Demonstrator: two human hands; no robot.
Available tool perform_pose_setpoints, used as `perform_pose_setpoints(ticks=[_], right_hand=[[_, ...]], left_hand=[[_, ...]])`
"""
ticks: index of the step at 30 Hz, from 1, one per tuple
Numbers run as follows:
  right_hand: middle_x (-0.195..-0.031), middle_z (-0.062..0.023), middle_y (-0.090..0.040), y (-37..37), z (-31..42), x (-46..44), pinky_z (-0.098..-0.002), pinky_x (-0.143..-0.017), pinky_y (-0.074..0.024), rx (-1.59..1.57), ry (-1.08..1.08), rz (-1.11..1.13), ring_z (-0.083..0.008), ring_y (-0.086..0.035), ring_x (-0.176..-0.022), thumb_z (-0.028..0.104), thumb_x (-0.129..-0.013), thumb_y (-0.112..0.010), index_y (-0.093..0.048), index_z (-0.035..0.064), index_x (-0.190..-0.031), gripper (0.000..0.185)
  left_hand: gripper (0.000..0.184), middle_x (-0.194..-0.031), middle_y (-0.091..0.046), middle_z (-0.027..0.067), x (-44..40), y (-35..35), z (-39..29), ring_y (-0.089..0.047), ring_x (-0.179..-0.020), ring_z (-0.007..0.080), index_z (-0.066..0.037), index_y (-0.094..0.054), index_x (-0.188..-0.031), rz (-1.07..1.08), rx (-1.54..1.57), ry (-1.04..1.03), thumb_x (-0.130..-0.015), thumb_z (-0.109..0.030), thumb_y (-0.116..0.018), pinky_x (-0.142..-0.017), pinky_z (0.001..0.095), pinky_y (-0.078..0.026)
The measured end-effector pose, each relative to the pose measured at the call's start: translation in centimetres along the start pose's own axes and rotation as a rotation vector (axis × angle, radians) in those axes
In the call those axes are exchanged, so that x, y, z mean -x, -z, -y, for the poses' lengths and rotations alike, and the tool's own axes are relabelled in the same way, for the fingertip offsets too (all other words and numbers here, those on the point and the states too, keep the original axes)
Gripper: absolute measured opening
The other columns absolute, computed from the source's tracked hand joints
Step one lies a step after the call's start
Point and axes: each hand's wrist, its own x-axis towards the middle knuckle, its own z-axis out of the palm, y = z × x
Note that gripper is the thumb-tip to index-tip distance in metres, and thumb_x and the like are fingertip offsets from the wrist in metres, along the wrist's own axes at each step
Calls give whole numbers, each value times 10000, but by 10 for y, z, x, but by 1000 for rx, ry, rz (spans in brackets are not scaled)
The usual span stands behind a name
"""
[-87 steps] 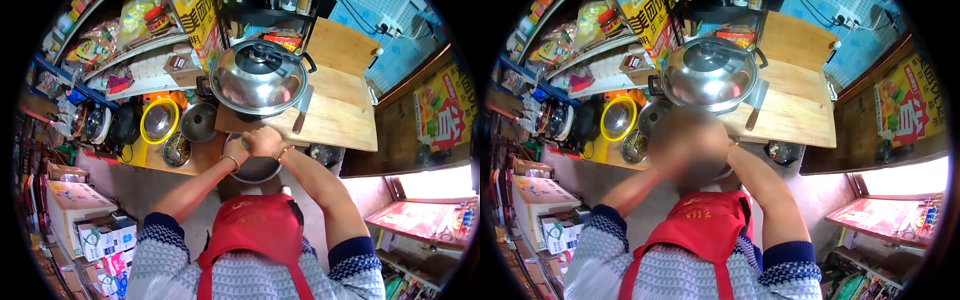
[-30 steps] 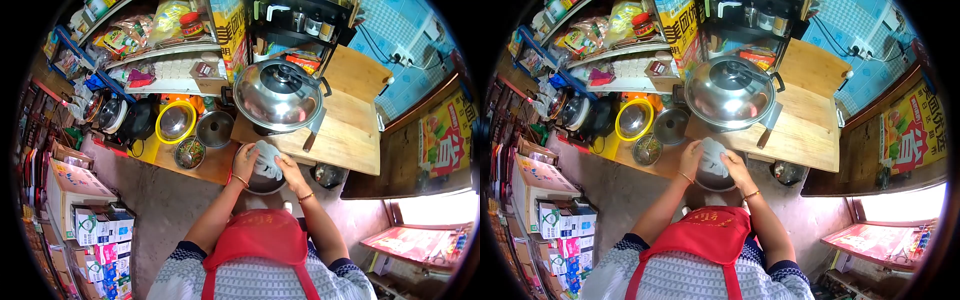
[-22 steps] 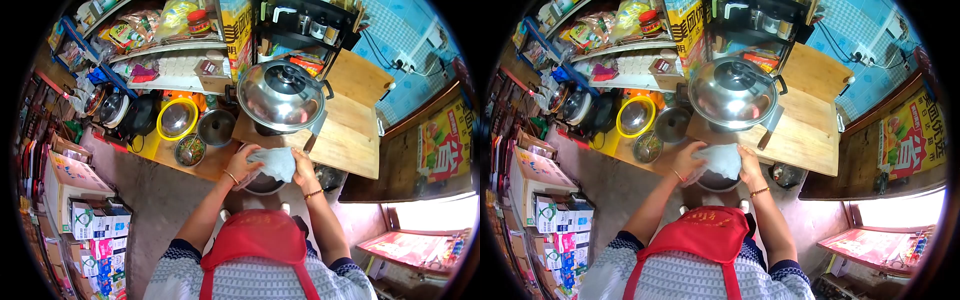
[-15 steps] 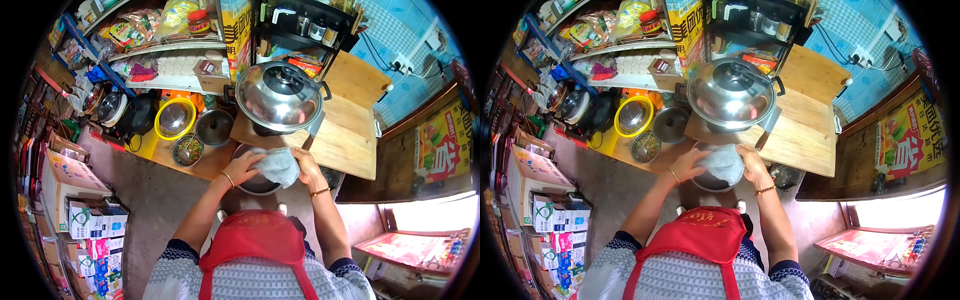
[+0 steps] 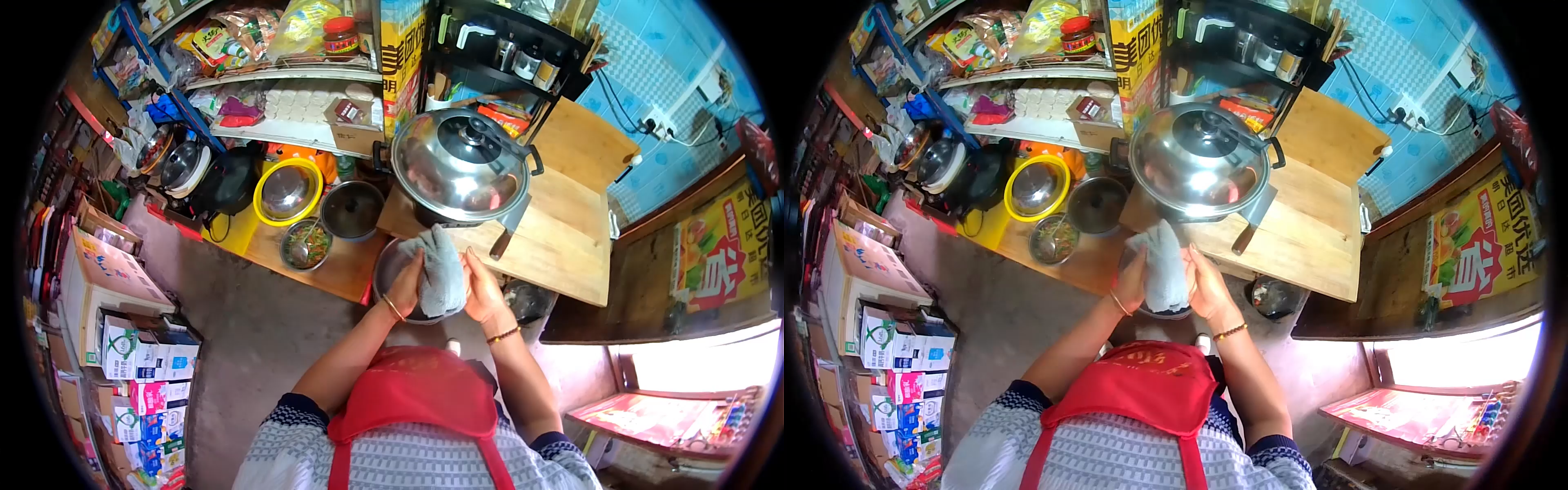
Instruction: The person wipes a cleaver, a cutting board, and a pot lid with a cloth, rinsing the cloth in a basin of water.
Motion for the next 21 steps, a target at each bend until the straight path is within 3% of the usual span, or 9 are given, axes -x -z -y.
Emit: perform_pose_setpoints(ticks=[1, 3, 7, 11, 13, 16, 18, 19, 21], right_hand=[[-1096, -69, -631, 1, -2, 0, -305, -818, -522, 7, 1, -1, -154, -622, -977, 394, -998, -389, -534, 36, -1172, 424], [-1116, -87, -630, 1, -8, 3, -340, -862, -510, -26, -97, -192, -179, -613, -1004, 442, -983, -401, -527, 18, -1215, 499], [-1156, -87, -611, 16, -16, 2, -344, -874, -503, 151, 35, -270, -177, -602, -1023, 259, -935, -575, -512, 42, -1251, 389], [-861, -8, -619, 38, 7, 3, -241, -645, -479, 287, 100, -299, -101, -576, -767, 112, -870, -657, -584, 58, -1100, 248], [-785, 16, -591, 35, 9, -4, -228, -598, -438, 389, 95, -381, -66, -527, -692, 82, -858, -664, -597, 69, -1052, 206], [-881, -23, -565, 34, 14, -19, -231, -702, -443, 632, 450, -357, -104, -536, -809, 64, -887, -613, -544, 69, -1154, 276], [-924, -46, -583, -13, 24, -15, -258, -728, -465, 266, 545, -410, -142, -567, -816, 148, -927, -560, -531, 77, -1166, 251], [-968, -69, -602, -37, 27, -13, -285, -753, -487, -93, 673, -445, -180, -599, -823, 232, -967, -507, -519, 84, -1178, 258], [-980, -73, -597, -61, 20, -5, -287, -752, -489, -190, 681, -384, -181, -597, -833, 241, -967, -505, -512, 85, -1187, 269]], left_hand=[[493, -1257, -560, 114, 0, -4, -3, -507, -1182, 192, 57, -389, -1342, 36, 152, -93, -1004, -302, -390, -1017, 295, -361], [411, -1126, -623, 91, 7, -5, -15, -571, -1073, 193, 81, -454, -1280, -121, -410, -389, -996, -210, -395, -962, 307, -412], [405, -1131, -590, 53, 0, 23, -15, -537, -1044, 147, 35, -552, -1189, -6, -390, -366, -916, -264, -573, -936, 279, -392], [429, -1091, -619, 93, 5, 36, -31, -566, -993, 157, 43, -574, -1151, -117, -54, -181, -904, -307, -594, -883, 297, -432], [428, -1067, -628, 170, 9, 44, -46, -602, -964, 217, 6, -603, -1114, -177, -870, -152, -893, -360, -603, -863, 340, -452], [432, -1048, -616, 223, 39, 3, -81, -610, -956, 307, -22, -619, -1080, -97, -1084, -159, -853, -389, -644, -842, 375, -468], [426, -1070, -606, 213, 57, -35, -92, -586, -986, 364, -35, -622, -1056, 241, -1433, -1136, -808, -376, -686, -841, 387, -474], [488, -1224, -556, 191, 62, -47, -94, -520, -1154, 326, -38, -569, -1201, 504, -1486, -972, -820, -325, -674, -942, 385, -434], [448, -1165, -580, 173, 50, -45, -87, -545, -1109, 317, -45, -576, -1189, 692, -1255, -605, -819, -275, -682, -931, 390, -443]])
